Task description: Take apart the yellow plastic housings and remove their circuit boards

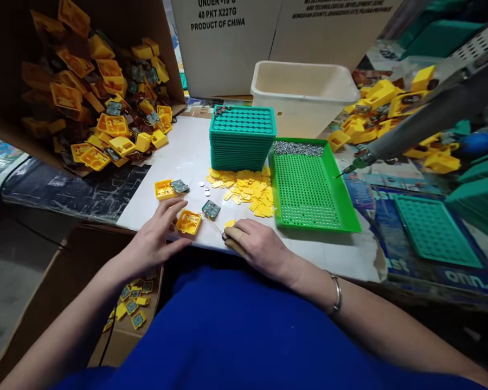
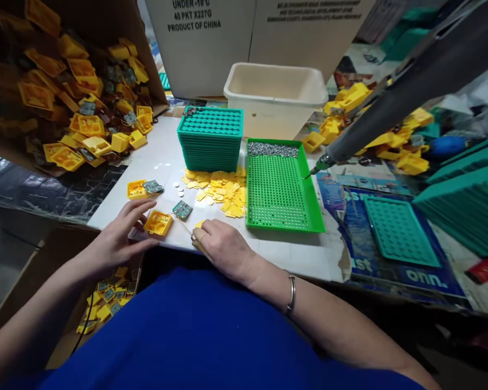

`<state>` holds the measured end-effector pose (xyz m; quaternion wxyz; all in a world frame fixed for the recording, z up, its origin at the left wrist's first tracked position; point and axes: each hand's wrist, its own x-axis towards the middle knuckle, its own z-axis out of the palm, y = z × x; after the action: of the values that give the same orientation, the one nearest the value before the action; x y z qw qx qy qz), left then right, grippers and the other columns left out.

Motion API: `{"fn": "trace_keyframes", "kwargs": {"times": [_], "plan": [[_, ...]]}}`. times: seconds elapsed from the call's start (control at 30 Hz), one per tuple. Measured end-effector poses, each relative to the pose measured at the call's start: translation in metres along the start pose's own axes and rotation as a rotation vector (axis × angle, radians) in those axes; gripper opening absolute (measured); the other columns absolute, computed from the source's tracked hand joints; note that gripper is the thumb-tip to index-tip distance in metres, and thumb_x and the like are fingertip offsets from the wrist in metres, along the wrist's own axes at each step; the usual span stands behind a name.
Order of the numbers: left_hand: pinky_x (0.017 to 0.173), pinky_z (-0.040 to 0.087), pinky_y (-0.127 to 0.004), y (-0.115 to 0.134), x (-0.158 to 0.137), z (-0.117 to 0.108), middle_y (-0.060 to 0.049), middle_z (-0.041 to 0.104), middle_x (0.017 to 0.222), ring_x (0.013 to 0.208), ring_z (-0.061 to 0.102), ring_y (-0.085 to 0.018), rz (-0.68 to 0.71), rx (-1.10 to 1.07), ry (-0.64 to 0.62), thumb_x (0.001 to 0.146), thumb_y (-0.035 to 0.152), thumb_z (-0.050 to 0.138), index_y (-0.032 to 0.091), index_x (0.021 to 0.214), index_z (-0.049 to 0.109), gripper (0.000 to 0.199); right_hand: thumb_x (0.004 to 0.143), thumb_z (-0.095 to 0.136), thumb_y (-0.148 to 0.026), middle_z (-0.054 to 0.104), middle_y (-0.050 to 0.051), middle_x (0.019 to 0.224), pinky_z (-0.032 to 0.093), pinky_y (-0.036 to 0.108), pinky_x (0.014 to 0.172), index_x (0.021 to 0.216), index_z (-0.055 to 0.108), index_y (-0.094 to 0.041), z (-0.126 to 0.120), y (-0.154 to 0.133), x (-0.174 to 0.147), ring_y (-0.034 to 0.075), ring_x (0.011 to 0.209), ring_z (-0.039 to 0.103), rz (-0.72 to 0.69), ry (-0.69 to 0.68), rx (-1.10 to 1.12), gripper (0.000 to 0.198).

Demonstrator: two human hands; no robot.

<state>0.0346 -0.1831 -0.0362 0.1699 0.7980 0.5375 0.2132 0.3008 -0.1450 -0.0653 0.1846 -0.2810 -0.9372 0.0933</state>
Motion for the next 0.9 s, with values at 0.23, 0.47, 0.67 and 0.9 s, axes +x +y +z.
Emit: {"fn": "trace_keyframes", "kwargs": {"times": [0.23, 0.47, 0.67, 0.9], "plan": [[0.090, 0.056, -0.043, -0.007, 0.013, 0.000, -0.013, 0.066, 0.117, 0.105, 0.066, -0.028, -0.039, -0.004, 0.004, 0.085, 0.052, 0.061, 0.021, 0.119, 0.066, 0.046, 0.095, 0.051, -0.023, 0.066, 0.012, 0.089, 0.045, 0.029, 0.070, 0.094, 0.070, -0.010, -0.018, -0.010, 0.017, 0.018, 0.079, 0.060, 0.273, -0.281, 0.067, 0.022], [0.045, 0.046, -0.026, 0.021, 0.029, -0.004, -0.001, 0.062, 0.066, 0.050, 0.055, -0.014, -0.519, -0.742, -0.245, 0.081, 0.052, 0.065, 0.020, 0.099, 0.065, 0.037, 0.081, 0.066, -0.021, 0.067, 0.003, 0.079, 0.047, 0.025, 0.065, 0.091, 0.071, -0.012, -0.020, 0.006, 0.022, 0.010, 0.066, 0.057, 0.604, -0.086, 0.826, 0.014], [0.049, 0.048, -0.023, 0.045, 0.033, 0.019, -0.001, 0.068, 0.080, 0.062, 0.063, -0.015, -0.503, -0.916, -0.247, 0.071, 0.034, 0.078, 0.021, 0.104, 0.060, 0.040, 0.075, 0.069, -0.033, 0.057, -0.005, 0.061, 0.043, 0.021, 0.050, 0.091, 0.066, -0.014, -0.021, 0.011, 0.021, 0.006, 0.049, 0.050, 0.693, -0.082, 1.397, 0.025], [0.065, 0.057, -0.029, 0.062, 0.037, 0.029, -0.003, 0.070, 0.093, 0.075, 0.067, -0.017, -0.291, -0.805, -0.158, 0.075, 0.026, 0.073, 0.022, 0.112, 0.056, 0.042, 0.085, 0.064, -0.019, 0.067, 0.004, 0.084, 0.046, 0.024, 0.069, 0.094, 0.068, -0.012, -0.045, 0.018, 0.018, 0.010, 0.073, 0.056, 0.117, -0.066, 0.624, 0.012]]}}
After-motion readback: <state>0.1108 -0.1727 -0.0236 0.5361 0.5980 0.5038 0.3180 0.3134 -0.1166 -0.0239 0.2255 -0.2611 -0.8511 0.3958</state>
